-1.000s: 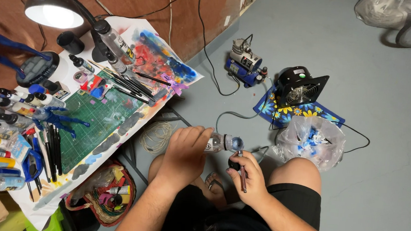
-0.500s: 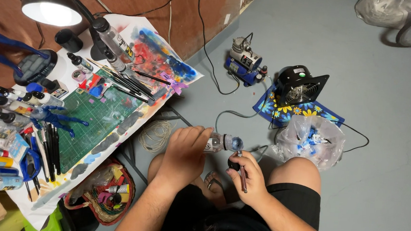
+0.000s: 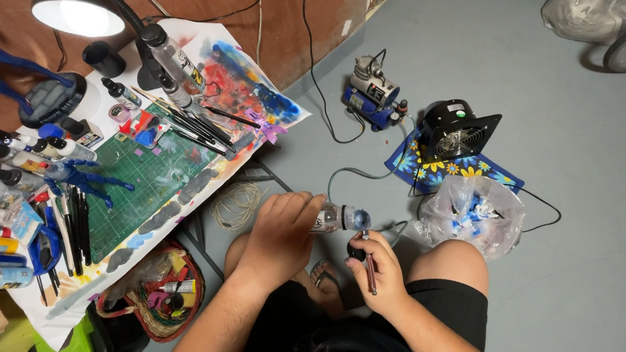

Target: Preparing an airbrush with paint and then airbrushing a small blue figurine

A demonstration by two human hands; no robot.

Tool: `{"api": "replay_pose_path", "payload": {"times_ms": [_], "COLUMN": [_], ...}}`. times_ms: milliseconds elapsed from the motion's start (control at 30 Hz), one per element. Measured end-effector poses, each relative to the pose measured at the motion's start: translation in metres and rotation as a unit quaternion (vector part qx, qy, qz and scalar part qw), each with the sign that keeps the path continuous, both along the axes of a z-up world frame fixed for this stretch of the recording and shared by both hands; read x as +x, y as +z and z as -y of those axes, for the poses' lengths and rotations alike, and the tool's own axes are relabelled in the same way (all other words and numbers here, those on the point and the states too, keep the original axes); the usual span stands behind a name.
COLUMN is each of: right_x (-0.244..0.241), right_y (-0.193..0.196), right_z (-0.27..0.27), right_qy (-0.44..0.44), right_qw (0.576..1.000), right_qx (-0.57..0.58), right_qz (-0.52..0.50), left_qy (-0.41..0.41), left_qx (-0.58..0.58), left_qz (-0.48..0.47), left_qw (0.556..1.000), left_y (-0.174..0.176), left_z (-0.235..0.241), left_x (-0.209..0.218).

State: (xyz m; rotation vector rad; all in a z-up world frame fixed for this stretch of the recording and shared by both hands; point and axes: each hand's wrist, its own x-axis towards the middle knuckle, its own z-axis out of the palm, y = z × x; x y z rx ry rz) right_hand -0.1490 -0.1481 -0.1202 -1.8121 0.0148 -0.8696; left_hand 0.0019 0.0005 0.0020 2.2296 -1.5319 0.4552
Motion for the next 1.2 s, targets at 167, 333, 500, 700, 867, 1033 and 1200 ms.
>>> {"api": "replay_pose_path", "payload": {"times_ms": [167, 333, 500, 700, 867, 1033, 1200], "right_x": [0.000, -0.002, -0.004, -0.008, -0.011, -0.014, -0.010], "right_y": [0.001, 0.001, 0.007, 0.026, 0.037, 0.050, 0.065], "right_z": [0.000, 0.002, 0.004, 0.010, 0.016, 0.022, 0.031], "right_qy": [-0.001, 0.004, 0.018, 0.043, 0.054, 0.065, 0.050], "right_qw": [1.000, 1.000, 1.000, 0.999, 0.998, 0.997, 0.997], "right_qx": [-0.005, -0.006, -0.010, -0.020, -0.028, -0.026, -0.064], "right_qz": [0.005, -0.001, -0.004, -0.005, -0.024, -0.030, -0.008], "left_qy": [0.002, 0.006, 0.000, -0.013, -0.014, -0.022, -0.045], "left_qx": [-0.003, -0.007, -0.032, -0.147, -0.188, -0.204, -0.200], "left_qz": [-0.012, -0.070, -0.191, -0.358, -0.425, -0.454, -0.484], "left_qw": [1.000, 0.997, 0.981, 0.922, 0.886, 0.867, 0.851], "left_y": [0.002, -0.007, -0.026, -0.046, -0.056, -0.060, -0.071], "left_z": [0.000, -0.002, -0.005, -0.003, 0.009, 0.011, 0.011], "left_x": [-0.001, -0.001, 0.000, -0.014, -0.021, -0.027, -0.032]}}
